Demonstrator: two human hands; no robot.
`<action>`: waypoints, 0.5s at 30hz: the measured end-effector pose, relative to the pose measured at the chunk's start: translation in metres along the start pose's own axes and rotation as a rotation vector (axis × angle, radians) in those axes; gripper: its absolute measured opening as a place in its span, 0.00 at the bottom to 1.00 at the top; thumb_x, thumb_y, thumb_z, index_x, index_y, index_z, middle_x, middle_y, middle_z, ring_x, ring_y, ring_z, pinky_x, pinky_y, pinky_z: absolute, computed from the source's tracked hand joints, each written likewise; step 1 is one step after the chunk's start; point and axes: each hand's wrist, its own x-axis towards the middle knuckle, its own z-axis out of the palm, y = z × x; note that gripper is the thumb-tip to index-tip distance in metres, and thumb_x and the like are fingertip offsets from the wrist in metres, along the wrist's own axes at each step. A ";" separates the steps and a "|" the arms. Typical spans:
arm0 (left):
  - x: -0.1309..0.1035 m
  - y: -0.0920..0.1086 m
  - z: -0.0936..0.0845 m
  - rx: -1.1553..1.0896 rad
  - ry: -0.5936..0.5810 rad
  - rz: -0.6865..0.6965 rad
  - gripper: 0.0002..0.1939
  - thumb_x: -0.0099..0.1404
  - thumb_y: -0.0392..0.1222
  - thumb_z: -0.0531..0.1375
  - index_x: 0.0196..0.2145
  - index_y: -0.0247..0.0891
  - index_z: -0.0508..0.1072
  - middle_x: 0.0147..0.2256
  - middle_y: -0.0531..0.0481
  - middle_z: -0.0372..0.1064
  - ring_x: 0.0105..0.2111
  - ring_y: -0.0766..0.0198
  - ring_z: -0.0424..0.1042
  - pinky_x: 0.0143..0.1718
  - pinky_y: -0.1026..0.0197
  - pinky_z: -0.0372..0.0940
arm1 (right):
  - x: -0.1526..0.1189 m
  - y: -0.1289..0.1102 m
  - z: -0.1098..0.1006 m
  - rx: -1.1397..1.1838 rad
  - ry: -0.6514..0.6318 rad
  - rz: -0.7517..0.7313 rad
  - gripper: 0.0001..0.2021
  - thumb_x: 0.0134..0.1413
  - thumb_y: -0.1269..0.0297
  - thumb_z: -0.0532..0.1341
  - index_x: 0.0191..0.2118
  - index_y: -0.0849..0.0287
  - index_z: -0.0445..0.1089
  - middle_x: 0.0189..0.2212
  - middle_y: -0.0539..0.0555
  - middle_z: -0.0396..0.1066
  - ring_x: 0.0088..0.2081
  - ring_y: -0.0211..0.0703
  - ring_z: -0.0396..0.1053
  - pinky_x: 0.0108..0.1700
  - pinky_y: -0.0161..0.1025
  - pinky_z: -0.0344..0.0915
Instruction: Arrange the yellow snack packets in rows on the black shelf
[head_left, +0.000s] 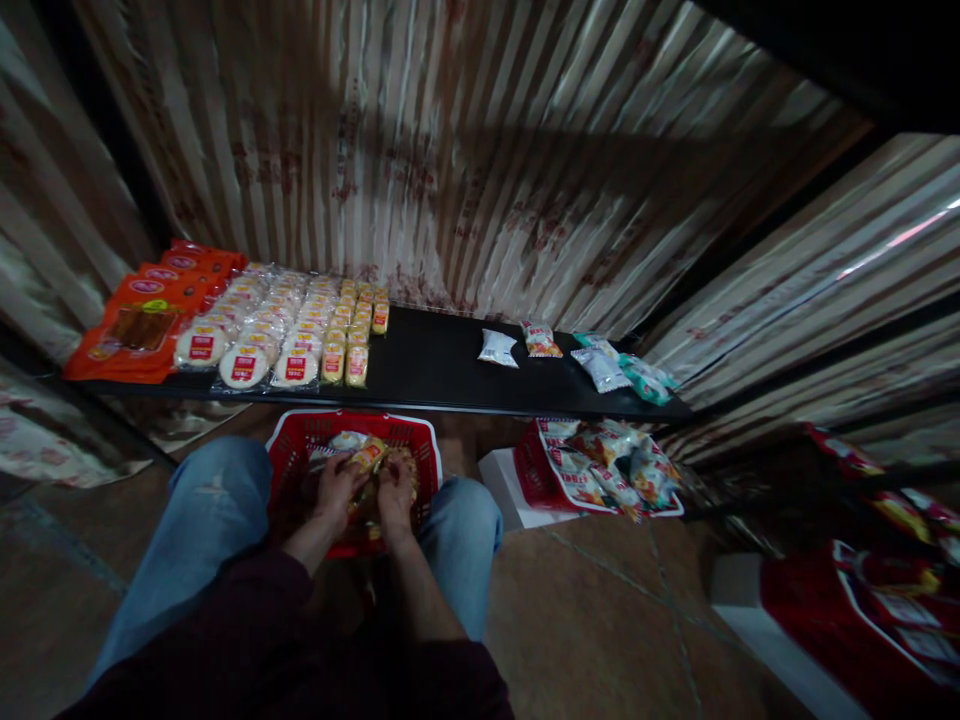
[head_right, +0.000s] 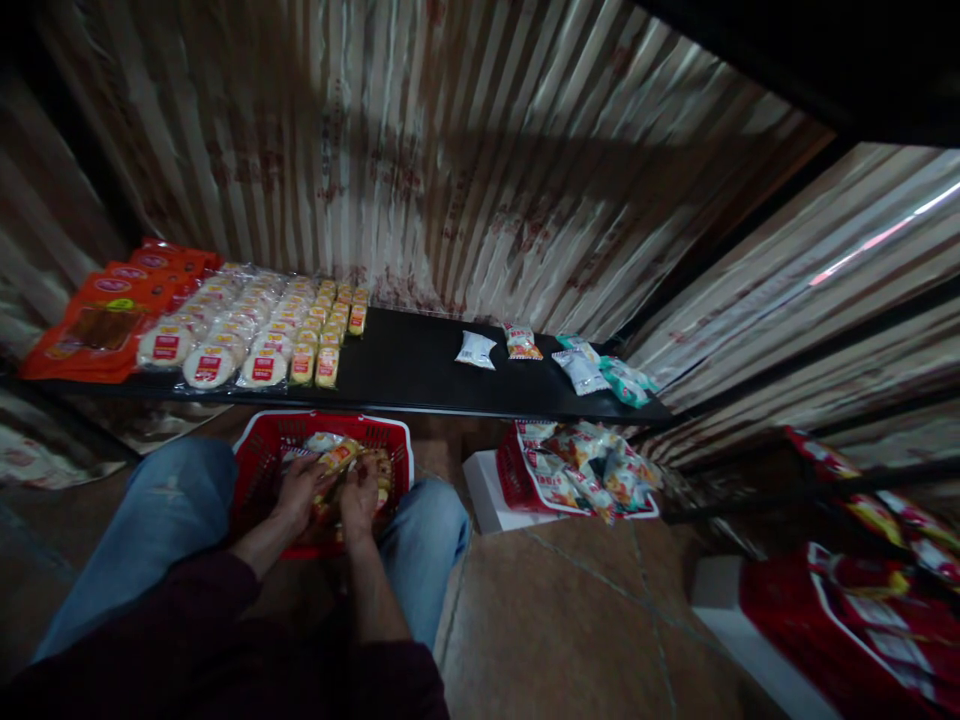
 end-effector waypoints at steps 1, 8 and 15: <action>0.000 -0.002 0.000 0.021 -0.015 0.012 0.11 0.52 0.29 0.60 0.35 0.37 0.69 0.31 0.50 0.72 0.31 0.66 0.73 0.40 0.58 0.68 | 0.000 0.001 0.001 0.020 -0.011 0.056 0.16 0.47 0.68 0.56 0.44 0.59 0.71 0.40 0.56 0.74 0.42 0.44 0.72 0.48 0.40 0.65; 0.000 -0.013 -0.002 0.250 -0.099 0.150 0.14 0.48 0.39 0.62 0.35 0.36 0.72 0.35 0.48 0.73 0.35 0.62 0.71 0.42 0.58 0.64 | -0.001 0.005 0.003 0.083 -0.021 0.110 0.17 0.46 0.64 0.58 0.45 0.57 0.71 0.44 0.55 0.74 0.46 0.43 0.71 0.52 0.40 0.63; -0.004 -0.013 -0.001 0.359 -0.125 0.218 0.12 0.47 0.42 0.61 0.32 0.38 0.71 0.33 0.49 0.71 0.35 0.61 0.70 0.41 0.58 0.63 | -0.001 0.003 0.006 0.185 -0.018 0.127 0.19 0.46 0.66 0.56 0.46 0.58 0.70 0.44 0.55 0.74 0.45 0.42 0.71 0.50 0.39 0.65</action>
